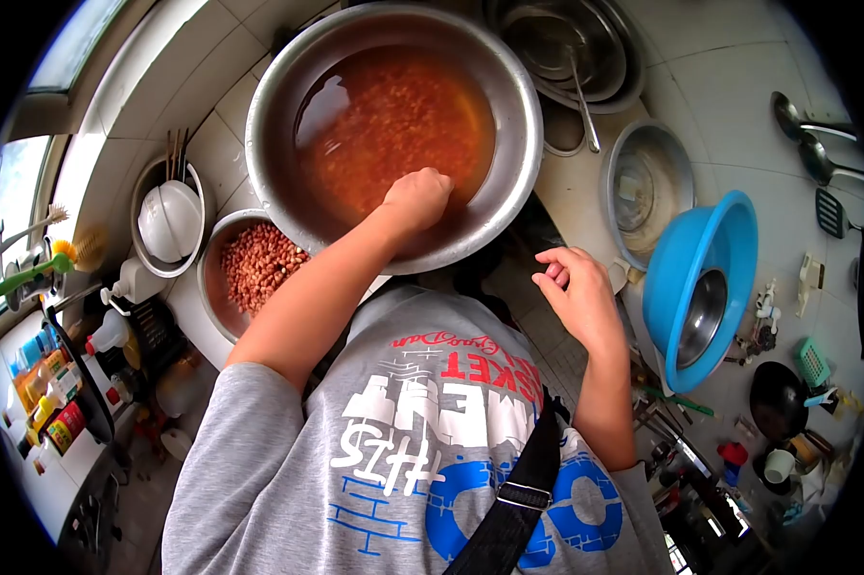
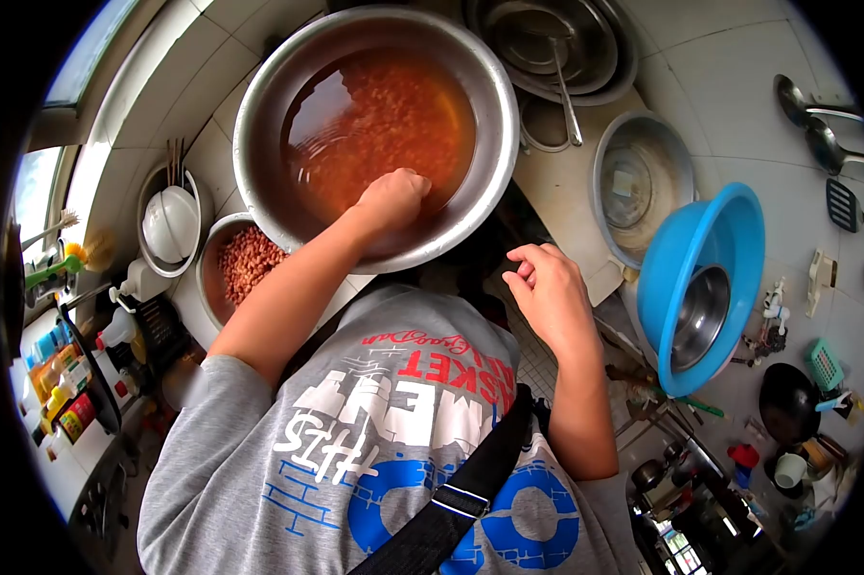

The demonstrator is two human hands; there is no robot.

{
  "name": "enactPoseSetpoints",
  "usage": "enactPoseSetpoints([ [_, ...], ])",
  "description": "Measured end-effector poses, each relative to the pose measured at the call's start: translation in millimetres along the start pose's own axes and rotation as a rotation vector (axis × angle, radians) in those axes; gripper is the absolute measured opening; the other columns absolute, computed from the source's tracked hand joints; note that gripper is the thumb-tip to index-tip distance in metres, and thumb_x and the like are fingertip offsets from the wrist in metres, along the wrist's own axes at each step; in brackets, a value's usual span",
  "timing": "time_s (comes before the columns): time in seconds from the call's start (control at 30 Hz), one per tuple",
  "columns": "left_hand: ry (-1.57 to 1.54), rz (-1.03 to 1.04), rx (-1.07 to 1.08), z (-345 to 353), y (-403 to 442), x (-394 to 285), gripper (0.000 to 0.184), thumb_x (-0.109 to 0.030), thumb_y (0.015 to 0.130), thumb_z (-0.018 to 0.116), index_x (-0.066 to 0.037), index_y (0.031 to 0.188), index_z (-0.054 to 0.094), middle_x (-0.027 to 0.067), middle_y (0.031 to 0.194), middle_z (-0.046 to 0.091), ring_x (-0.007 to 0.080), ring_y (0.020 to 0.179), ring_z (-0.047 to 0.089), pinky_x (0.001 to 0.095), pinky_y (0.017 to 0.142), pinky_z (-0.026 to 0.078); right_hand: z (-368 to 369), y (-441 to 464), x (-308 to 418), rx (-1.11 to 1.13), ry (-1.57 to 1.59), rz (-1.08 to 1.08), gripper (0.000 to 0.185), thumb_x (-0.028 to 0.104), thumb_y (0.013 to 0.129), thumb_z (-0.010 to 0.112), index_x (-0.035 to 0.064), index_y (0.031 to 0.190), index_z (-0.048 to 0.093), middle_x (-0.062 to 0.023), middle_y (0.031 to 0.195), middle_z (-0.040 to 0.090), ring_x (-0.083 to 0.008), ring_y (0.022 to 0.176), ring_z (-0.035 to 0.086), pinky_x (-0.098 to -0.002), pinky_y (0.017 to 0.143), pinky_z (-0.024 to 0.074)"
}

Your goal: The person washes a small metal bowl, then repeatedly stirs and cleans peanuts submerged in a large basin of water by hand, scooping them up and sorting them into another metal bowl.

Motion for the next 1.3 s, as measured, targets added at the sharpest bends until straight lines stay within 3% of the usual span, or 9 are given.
enactPoseSetpoints([
  [0.23, -0.088, 0.009, -0.098, -9.6, -18.3, -4.4, 0.015, -0.014, 0.08, 0.064, 0.0, 0.083, 0.07, 0.0221, 0.085, 0.068, 0.0393, 0.085, 0.068, 0.0471, 0.078, 0.055, -9.6, 7.1, 8.1, -0.076, 0.067, -0.031, 0.019, 0.007, 0.082, 0.076, -0.0014, 0.096, 0.068, -0.01, 0.077, 0.062, -0.0191, 0.063, 0.058, -0.0324, 0.063, 0.0504],
  [0.3, -0.187, 0.16, -0.24, -42.5, -38.5, -41.8, 0.019, -0.019, 0.08, 0.067, 0.0, 0.079, 0.069, 0.0215, 0.081, 0.068, 0.0392, 0.084, 0.068, 0.0462, 0.077, 0.054, -14.3, 10.8, 9.2, -0.109, 0.077, -0.021, 0.017, 0.008, 0.083, 0.075, -0.0019, 0.095, 0.069, -0.0101, 0.076, 0.063, -0.0183, 0.062, 0.057, -0.0323, 0.062, 0.0499],
  [0.37, -0.314, 0.354, -0.287, -53.4, -56.7, -72.7, 0.018, -0.02, 0.083, 0.071, -0.002, 0.083, 0.069, 0.0176, 0.083, 0.067, 0.0377, 0.082, 0.066, 0.0463, 0.075, 0.054, -19.2, 15.2, 8.6, -0.143, 0.079, -0.019, 0.017, 0.009, 0.084, 0.075, -0.0024, 0.095, 0.068, -0.0096, 0.076, 0.063, -0.0165, 0.06, 0.055, -0.0313, 0.06, 0.0491],
  [0.57, -0.346, 0.483, -0.146, -47.3, -87.9, -132.9, 0.019, -0.016, 0.086, 0.071, -0.004, 0.101, 0.069, 0.0133, 0.099, 0.063, 0.0351, 0.086, 0.066, 0.0445, 0.076, 0.055, -30.8, 28.1, 5.7, -0.179, 0.076, 0.007, 0.018, 0.011, 0.086, 0.074, -0.0035, 0.094, 0.068, -0.0076, 0.073, 0.063, -0.0119, 0.059, 0.053, -0.0276, 0.057, 0.047],
  [0.73, -0.31, 0.299, -0.314, -77.5, -80.5, -88.7, 0.021, -0.016, 0.084, 0.071, -0.005, 0.102, 0.069, 0.0148, 0.101, 0.062, 0.0356, 0.091, 0.065, 0.0445, 0.078, 0.055, -26.8, 42.0, 18.7, -0.159, 0.072, -0.044, 0.018, 0.012, 0.089, 0.072, -0.0032, 0.099, 0.068, -0.0077, 0.079, 0.064, -0.0139, 0.066, 0.06, -0.0276, 0.061, 0.05],
  [0.83, -0.279, 0.025, -0.478, -95.7, -64.3, -13.4, 0.028, -0.022, 0.085, 0.07, -0.003, 0.105, 0.068, 0.0199, 0.112, 0.062, 0.0389, 0.1, 0.063, 0.0463, 0.089, 0.052, 8.2, 70.3, 9.2, -0.025, 0.469, 0.006, 0.022, 0.013, 0.091, 0.069, -0.0025, 0.107, 0.067, -0.0106, 0.095, 0.067, -0.0158, 0.077, 0.064, -0.0285, 0.068, 0.0537],
  [0.87, -0.21, -0.095, -0.516, -105.1, -64.2, 13.2, 0.034, -0.024, 0.087, 0.069, -0.001, 0.112, 0.065, 0.0247, 0.118, 0.06, 0.0413, 0.106, 0.061, 0.0475, 0.093, 0.05, 21.2, 85.9, 9.4, 0.029, 0.411, -0.039, 0.027, 0.015, 0.093, 0.067, -0.001, 0.115, 0.065, -0.0126, 0.109, 0.066, -0.0181, 0.087, 0.066, -0.0308, 0.075, 0.0556],
  [0.97, -0.081, -0.439, -0.415, -107.8, -48.3, 92.5, 0.059, -0.034, 0.087, 0.069, -0.003, 0.134, 0.05, 0.0282, 0.131, 0.049, 0.0458, 0.118, 0.054, 0.0508, 0.099, 0.049, 45.2, 132.7, 27.4, 0.04, 0.305, -0.108, 0.032, 0.015, 0.093, 0.065, 0.0015, 0.122, 0.061, -0.0151, 0.117, 0.065, -0.0238, 0.098, 0.068, -0.0351, 0.083, 0.0547],
  [1.3, 0.245, -0.309, -0.404, -123.4, 33.2, 112.6, 0.078, -0.051, 0.084, 0.064, -0.017, 0.15, 0.038, 0.0184, 0.145, 0.042, 0.0384, 0.133, 0.042, 0.0551, 0.105, 0.042, 138.4, 288.9, 86.1, 0.025, -0.224, -0.56, 0.048, 0.021, 0.091, 0.062, 0.0115, 0.137, 0.053, -0.0181, 0.144, 0.048, -0.0355, 0.133, 0.045, -0.0469, 0.108, 0.0385],
])
Point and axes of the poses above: each hand's wrist, its own y-axis towards the middle knuckle, its own z-axis out of the palm, x = y × z, the point moved 10 cm from there along y, towards the middle knuckle
